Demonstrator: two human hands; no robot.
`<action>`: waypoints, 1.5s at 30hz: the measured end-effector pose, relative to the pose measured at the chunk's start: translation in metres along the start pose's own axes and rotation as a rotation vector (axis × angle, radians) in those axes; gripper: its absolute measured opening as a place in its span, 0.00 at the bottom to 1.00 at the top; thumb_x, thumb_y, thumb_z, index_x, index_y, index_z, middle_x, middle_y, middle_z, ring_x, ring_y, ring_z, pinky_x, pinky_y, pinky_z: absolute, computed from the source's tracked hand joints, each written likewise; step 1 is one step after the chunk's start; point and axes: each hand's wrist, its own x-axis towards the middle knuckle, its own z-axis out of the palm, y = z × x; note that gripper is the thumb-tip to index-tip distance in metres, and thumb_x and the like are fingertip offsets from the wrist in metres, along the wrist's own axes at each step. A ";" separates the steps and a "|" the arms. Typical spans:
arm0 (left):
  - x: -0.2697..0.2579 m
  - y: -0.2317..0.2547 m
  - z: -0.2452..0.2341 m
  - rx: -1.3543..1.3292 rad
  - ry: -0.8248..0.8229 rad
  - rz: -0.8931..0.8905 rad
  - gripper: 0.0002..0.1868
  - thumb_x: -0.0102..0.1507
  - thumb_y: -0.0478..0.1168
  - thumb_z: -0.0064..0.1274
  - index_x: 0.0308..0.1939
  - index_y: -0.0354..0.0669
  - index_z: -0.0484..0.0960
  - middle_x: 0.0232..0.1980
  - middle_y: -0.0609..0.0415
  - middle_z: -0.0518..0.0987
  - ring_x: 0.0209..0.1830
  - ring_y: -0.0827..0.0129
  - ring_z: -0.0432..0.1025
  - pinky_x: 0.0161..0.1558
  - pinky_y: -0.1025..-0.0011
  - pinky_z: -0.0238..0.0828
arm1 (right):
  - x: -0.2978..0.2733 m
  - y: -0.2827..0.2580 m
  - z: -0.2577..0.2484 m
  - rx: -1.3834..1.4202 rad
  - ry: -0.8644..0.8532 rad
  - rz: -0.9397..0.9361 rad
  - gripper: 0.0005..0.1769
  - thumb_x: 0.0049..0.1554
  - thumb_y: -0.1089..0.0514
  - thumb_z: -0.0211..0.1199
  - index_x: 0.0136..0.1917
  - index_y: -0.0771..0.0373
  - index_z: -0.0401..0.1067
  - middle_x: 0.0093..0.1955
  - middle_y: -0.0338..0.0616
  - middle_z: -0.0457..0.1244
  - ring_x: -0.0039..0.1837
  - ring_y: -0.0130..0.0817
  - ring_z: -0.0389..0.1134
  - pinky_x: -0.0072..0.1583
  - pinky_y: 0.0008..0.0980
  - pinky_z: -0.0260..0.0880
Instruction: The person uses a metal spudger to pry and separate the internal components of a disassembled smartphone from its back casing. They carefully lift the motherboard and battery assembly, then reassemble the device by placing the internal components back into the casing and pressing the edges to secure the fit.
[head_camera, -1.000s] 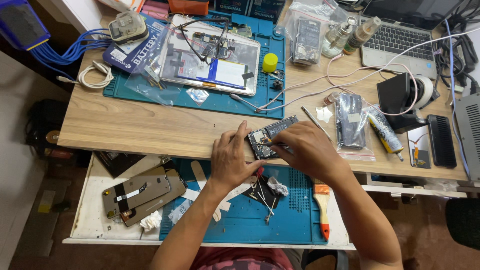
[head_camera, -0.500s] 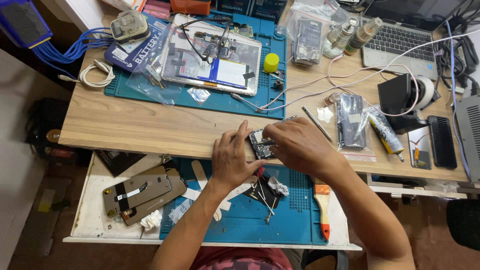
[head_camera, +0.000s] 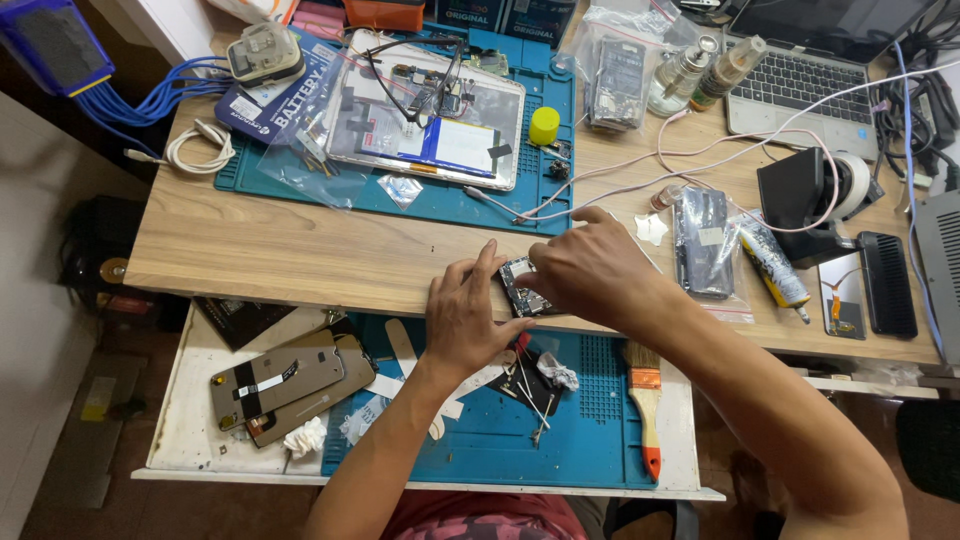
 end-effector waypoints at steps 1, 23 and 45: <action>-0.001 -0.001 0.001 0.000 -0.001 0.000 0.55 0.41 0.59 0.62 0.66 0.42 0.54 0.52 0.57 0.75 0.53 0.63 0.64 0.44 0.65 0.59 | 0.001 0.001 0.004 0.001 0.000 0.000 0.16 0.57 0.46 0.49 0.39 0.58 0.70 0.27 0.37 0.65 0.39 0.33 0.71 0.66 0.45 0.53; -0.005 -0.003 0.003 -0.011 0.032 0.016 0.54 0.43 0.65 0.58 0.65 0.42 0.56 0.53 0.53 0.75 0.53 0.63 0.64 0.44 0.65 0.59 | 0.001 0.011 0.030 0.116 0.234 -0.078 0.05 0.50 0.54 0.59 0.38 0.56 0.68 0.30 0.38 0.66 0.40 0.36 0.71 0.59 0.45 0.62; 0.017 -0.045 -0.025 0.337 0.309 -0.202 0.04 0.57 0.46 0.51 0.29 0.57 0.79 0.36 0.68 0.72 0.41 0.70 0.66 0.37 0.68 0.60 | -0.028 0.013 0.045 0.564 0.707 -0.078 0.05 0.45 0.64 0.64 0.38 0.58 0.72 0.28 0.40 0.65 0.35 0.36 0.69 0.50 0.36 0.68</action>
